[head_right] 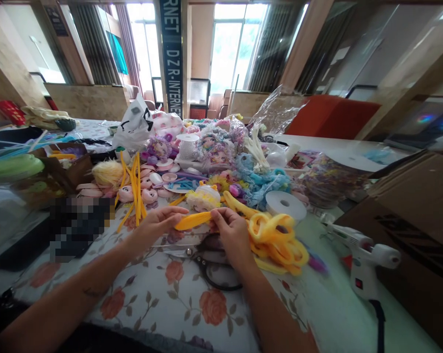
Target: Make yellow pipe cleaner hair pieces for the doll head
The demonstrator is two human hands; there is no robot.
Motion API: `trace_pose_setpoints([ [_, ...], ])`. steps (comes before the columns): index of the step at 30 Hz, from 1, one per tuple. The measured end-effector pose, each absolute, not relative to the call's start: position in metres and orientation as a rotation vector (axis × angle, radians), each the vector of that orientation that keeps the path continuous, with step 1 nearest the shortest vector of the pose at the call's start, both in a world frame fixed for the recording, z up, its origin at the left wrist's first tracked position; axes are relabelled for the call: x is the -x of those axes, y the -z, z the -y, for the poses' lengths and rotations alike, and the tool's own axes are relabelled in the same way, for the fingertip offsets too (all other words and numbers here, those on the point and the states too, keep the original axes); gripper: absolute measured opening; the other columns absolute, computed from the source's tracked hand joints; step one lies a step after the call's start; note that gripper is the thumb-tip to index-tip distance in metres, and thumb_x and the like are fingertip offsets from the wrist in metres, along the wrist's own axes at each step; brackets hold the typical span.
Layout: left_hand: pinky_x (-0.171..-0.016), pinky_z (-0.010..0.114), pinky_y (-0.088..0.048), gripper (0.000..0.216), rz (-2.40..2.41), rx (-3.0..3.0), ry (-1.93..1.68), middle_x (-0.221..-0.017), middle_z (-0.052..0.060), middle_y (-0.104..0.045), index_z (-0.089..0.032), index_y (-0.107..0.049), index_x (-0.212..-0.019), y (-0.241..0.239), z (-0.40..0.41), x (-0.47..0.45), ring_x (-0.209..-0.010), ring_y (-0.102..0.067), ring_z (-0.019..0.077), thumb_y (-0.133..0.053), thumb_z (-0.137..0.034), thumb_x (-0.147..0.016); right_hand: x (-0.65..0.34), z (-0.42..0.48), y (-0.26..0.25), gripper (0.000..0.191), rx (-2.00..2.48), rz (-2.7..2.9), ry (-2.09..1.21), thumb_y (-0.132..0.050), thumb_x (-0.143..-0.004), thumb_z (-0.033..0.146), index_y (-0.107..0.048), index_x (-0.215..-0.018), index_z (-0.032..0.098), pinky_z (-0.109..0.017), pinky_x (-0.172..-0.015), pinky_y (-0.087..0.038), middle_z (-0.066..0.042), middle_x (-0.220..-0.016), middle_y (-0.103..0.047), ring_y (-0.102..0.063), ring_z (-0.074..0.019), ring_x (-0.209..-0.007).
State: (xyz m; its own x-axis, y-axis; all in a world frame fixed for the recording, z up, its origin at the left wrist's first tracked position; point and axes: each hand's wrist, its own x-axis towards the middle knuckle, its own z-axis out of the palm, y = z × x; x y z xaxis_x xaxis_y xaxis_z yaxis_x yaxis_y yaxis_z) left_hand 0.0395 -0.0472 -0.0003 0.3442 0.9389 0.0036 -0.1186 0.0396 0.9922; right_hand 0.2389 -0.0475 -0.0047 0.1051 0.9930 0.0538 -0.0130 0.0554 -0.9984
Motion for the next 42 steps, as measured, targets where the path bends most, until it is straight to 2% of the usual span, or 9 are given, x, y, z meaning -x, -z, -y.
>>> trace_pose_setpoints([
  [3, -0.062, 0.026, -0.057, 0.046, -1.011, -1.647, -1.22, -0.095, 0.007, -0.068, -0.018, -0.065, -0.107, 0.004, 0.049, -0.04, -0.071, -0.068, 0.0163, -0.078, -0.036, -0.066, -0.239, 0.047, 0.002, 0.033, 1.154, 1.044, -1.016, -0.074, -0.068, 0.047, -0.064, -0.077, 0.016, -0.024, -0.056, -0.049, 0.002, -0.058, -0.059, -0.053, -0.0119, -0.054],
  [6, -0.068, 0.026, -0.058, 0.033, -1.046, -2.052, -1.48, -0.102, 0.008, -0.067, -0.019, -0.067, -0.101, 0.009, 0.052, -0.041, -0.077, -0.067, 0.016, -0.075, -0.031, -0.071, -0.236, 0.049, 0.001, 0.032, 1.132, 1.058, -1.006, -0.074, -0.07, 0.045, -0.065, -0.077, 0.016, -0.023, -0.056, -0.049, 0.002, -0.059, -0.06, -0.054, -0.0118, -0.056],
  [11, -0.064, 0.023, -0.058, 0.02, -1.084, -2.3, -1.629, -0.093, 0.009, -0.07, -0.016, -0.067, -0.099, 0.012, 0.053, -0.041, -0.074, -0.067, 0.0151, -0.066, -0.025, -0.081, -0.233, 0.052, 0.004, 0.028, 1.108, 1.127, -1.014, -0.072, -0.074, 0.042, -0.065, -0.079, 0.016, -0.021, -0.054, -0.046, 0.001, -0.06, -0.061, -0.053, -0.0111, -0.056],
  [19, -0.065, 0.021, -0.058, 0.018, -1.1, -2.164, -1.612, -0.089, 0.009, -0.07, -0.013, -0.069, -0.094, 0.008, 0.054, -0.042, -0.072, -0.067, 0.0143, -0.067, -0.013, -0.076, -0.233, 0.05, 0.005, 0.026, 1.105, 1.118, -1.007, -0.073, -0.073, 0.04, -0.066, -0.079, 0.016, -0.021, -0.055, -0.045, 0.002, -0.06, -0.061, -0.053, -0.0103, -0.056],
  [23, -0.064, 0.022, -0.058, 0.017, -1.066, -1.94, -1.561, -0.088, 0.007, -0.07, -0.014, -0.07, -0.089, 0.01, 0.05, -0.043, -0.07, -0.067, 0.0137, -0.07, -0.014, -0.072, -0.233, 0.05, 0.004, 0.027, 1.101, 1.038, -1.039, -0.076, -0.07, 0.04, -0.067, -0.077, 0.016, -0.021, -0.055, -0.047, 0.002, -0.059, -0.061, -0.053, -0.0107, -0.056],
  [28, -0.068, 0.025, -0.059, 0.014, -1.018, -1.763, -1.526, -0.092, 0.009, -0.07, -0.015, -0.071, -0.084, 0.01, 0.051, -0.044, -0.08, -0.068, 0.0177, -0.073, -0.019, -0.071, -0.233, 0.05, 0.003, 0.026, 1.079, 0.977, -1.09, -0.078, -0.067, 0.038, -0.067, -0.074, 0.016, -0.021, -0.056, -0.047, 0.002, -0.06, -0.06, -0.053, -0.0103, -0.057],
  [33, -0.069, 0.026, -0.059, 0.015, -1.035, -1.712, -1.569, -0.093, 0.008, -0.071, -0.017, -0.073, -0.085, 0.007, 0.055, -0.043, -0.079, -0.068, 0.0179, -0.073, -0.022, -0.071, -0.234, 0.051, 0.001, 0.026, 1.077, 1.002, -1.096, -0.078, -0.066, 0.037, -0.066, -0.075, 0.017, -0.023, -0.054, -0.046, 0.002, -0.06, -0.058, -0.053, -0.0116, -0.055],
  [38, -0.067, 0.027, -0.059, 0.012, -1.003, -1.705, -1.585, -0.09, 0.008, -0.072, -0.017, -0.075, -0.082, 0.003, 0.055, -0.042, -0.079, -0.068, 0.0181, -0.074, -0.021, -0.07, -0.237, 0.051, -0.002, 0.025, 1.025, 1.076, -1.112, -0.079, -0.067, 0.034, -0.061, -0.068, 0.017, -0.02, -0.05, -0.043, 0.003, -0.056, -0.056, -0.049, -0.0092, -0.052],
  [42, -0.066, 0.026, -0.059, 0.013, -0.95, -1.668, -1.567, -0.088, 0.008, -0.071, -0.017, -0.075, -0.079, 0.001, 0.055, -0.042, -0.08, -0.068, 0.0187, -0.077, -0.021, -0.067, -0.239, 0.05, -0.004, 0.027, 1.011, 1.132, -1.191, -0.08, -0.066, 0.034, -0.059, -0.068, 0.018, -0.02, -0.052, -0.046, 0.003, -0.057, -0.061, -0.054, -0.0098, -0.053],
])
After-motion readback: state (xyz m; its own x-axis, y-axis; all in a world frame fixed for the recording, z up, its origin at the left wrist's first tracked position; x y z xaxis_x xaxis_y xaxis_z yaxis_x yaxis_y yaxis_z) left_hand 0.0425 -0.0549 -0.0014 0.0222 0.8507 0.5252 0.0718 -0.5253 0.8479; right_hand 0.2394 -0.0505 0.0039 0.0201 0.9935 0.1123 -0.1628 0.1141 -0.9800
